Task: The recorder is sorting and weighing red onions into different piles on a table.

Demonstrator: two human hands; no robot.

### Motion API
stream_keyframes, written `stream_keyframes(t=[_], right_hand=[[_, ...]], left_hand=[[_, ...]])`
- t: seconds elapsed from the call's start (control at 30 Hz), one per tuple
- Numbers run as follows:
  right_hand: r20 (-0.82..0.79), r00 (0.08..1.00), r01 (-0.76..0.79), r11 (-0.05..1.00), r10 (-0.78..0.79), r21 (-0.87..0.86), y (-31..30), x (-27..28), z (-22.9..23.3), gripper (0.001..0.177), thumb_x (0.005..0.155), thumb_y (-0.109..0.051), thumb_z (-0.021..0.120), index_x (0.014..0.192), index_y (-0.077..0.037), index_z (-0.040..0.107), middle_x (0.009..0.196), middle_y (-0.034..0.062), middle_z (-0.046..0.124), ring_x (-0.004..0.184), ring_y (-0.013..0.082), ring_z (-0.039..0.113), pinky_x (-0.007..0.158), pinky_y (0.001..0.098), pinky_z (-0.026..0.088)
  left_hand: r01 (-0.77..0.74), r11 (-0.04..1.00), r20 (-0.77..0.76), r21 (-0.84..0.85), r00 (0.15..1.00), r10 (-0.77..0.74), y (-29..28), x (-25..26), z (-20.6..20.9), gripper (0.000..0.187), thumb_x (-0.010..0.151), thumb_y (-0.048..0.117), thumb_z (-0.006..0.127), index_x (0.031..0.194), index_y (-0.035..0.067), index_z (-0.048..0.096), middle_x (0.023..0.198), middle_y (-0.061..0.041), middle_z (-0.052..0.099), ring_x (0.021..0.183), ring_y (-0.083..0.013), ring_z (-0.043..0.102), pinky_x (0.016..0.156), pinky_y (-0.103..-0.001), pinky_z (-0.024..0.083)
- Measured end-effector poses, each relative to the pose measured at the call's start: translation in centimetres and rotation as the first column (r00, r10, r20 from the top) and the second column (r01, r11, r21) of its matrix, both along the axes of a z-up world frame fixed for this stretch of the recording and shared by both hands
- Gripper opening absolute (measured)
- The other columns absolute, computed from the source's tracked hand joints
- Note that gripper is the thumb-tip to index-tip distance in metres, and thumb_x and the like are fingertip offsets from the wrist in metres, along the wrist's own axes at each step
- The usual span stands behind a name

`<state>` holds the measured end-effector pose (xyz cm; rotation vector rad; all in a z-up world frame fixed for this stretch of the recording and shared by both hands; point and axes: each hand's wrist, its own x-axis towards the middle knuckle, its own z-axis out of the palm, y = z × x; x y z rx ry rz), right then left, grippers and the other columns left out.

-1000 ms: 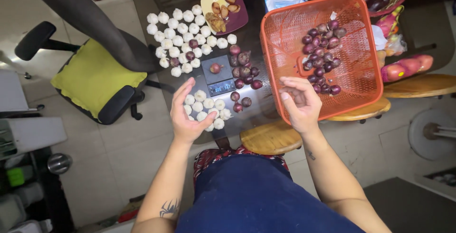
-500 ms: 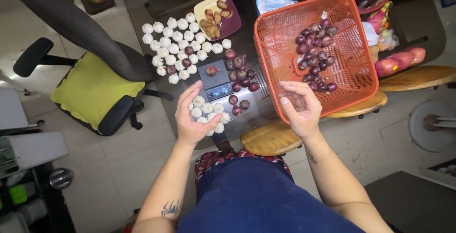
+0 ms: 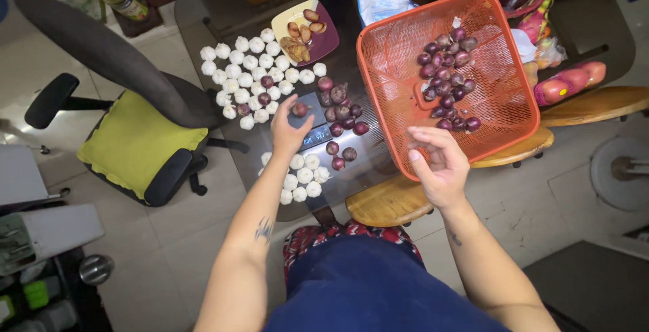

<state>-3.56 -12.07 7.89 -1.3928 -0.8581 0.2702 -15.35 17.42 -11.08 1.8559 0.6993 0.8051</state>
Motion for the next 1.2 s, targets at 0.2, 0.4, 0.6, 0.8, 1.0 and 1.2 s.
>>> stream_keyframes(t=[0.2, 0.4, 0.6, 0.8, 1.0, 1.2], right_hand=[[0.026, 0.997, 0.078, 0.997, -0.077, -0.028, -1.8, -0.4, 0.5, 0.032, 0.096, 0.013, 0.062, 0.126, 0.003, 0.058, 0.136, 0.018, 0.058, 0.119, 0.0233, 0.064, 0.104, 0.0367, 0.057], [0.043, 0.989, 0.146, 0.987, -0.143, -0.061, -3.8, -0.2, 0.9, 0.032, 0.097, 0.012, 0.062, 0.127, 0.002, 0.059, 0.136, 0.0189, 0.059, 0.118, 0.0233, 0.065, 0.103, 0.037, 0.057], [0.012, 0.987, 0.162, 0.985, -0.162, -0.054, -4.9, 0.2, 0.8, 0.032, 0.098, 0.012, 0.06, 0.127, 0.002, 0.059, 0.136, 0.0189, 0.058, 0.12, 0.0239, 0.064, 0.104, 0.037, 0.056], [0.031, 0.99, 0.137, 0.989, -0.135, -0.064, -4.9, 0.7, 1.0, 0.031, 0.097, 0.012, 0.06, 0.126, 0.002, 0.059, 0.136, 0.0191, 0.059, 0.116, 0.0233, 0.065, 0.103, 0.0368, 0.056], [0.046, 0.993, 0.108, 0.993, -0.105, -0.055, -4.4, 1.6, 1.3, 0.029, 0.098, 0.012, 0.06, 0.126, 0.002, 0.058, 0.136, 0.0188, 0.059, 0.117, 0.0232, 0.064, 0.102, 0.0369, 0.057], [0.04, 0.998, 0.042, 0.999, -0.043, 0.016, -3.4, 2.2, 1.7, 0.029, 0.099, 0.011, 0.059, 0.126, 0.002, 0.058, 0.136, 0.0179, 0.058, 0.116, 0.0224, 0.064, 0.104, 0.0374, 0.057]], left_hand=[[0.062, 0.973, -0.303, 0.224, 0.953, 0.009, 3.1, 1.5, -7.7, 0.065, 0.073, 0.022, 0.086, 0.133, 0.013, 0.062, 0.132, -0.009, 0.065, 0.121, -0.0318, 0.061, 0.098, -0.047, 0.047], [0.074, 0.965, -0.387, 0.253, 0.922, 0.031, 4.3, 2.3, -13.2, 0.051, 0.076, 0.015, 0.081, 0.125, 0.017, 0.067, 0.135, -0.007, 0.064, 0.123, -0.0321, 0.06, 0.1, -0.047, 0.048], [0.004, 0.978, -0.346, 0.21, 0.935, 0.071, 3.4, 3.2, -12.9, 0.05, 0.076, 0.006, 0.081, 0.123, 0.015, 0.067, 0.129, -0.011, 0.066, 0.118, -0.0342, 0.062, 0.1, -0.043, 0.051], [-0.07, 0.995, -0.353, 0.068, 0.931, 0.09, 3.0, 3.7, -12.5, 0.045, 0.076, 0.008, 0.082, 0.119, 0.013, 0.067, 0.114, -0.01, 0.068, 0.092, -0.0278, 0.071, 0.084, -0.04, 0.057], [-0.068, 0.997, -0.12, 0.042, 0.99, 0.073, -0.6, 2.9, -8.3, 0.038, 0.078, 0.011, 0.082, 0.114, 0.011, 0.068, 0.105, -0.009, 0.065, 0.085, -0.0205, 0.07, 0.069, -0.03, 0.061], [-0.021, 1.0, -0.099, 0.009, 0.995, 0.022, -5.9, 0.8, -1.5, 0.038, 0.078, 0.013, 0.084, 0.111, 0.008, 0.068, 0.103, -0.007, 0.062, 0.079, -0.0178, 0.069, 0.07, -0.029, 0.059]])
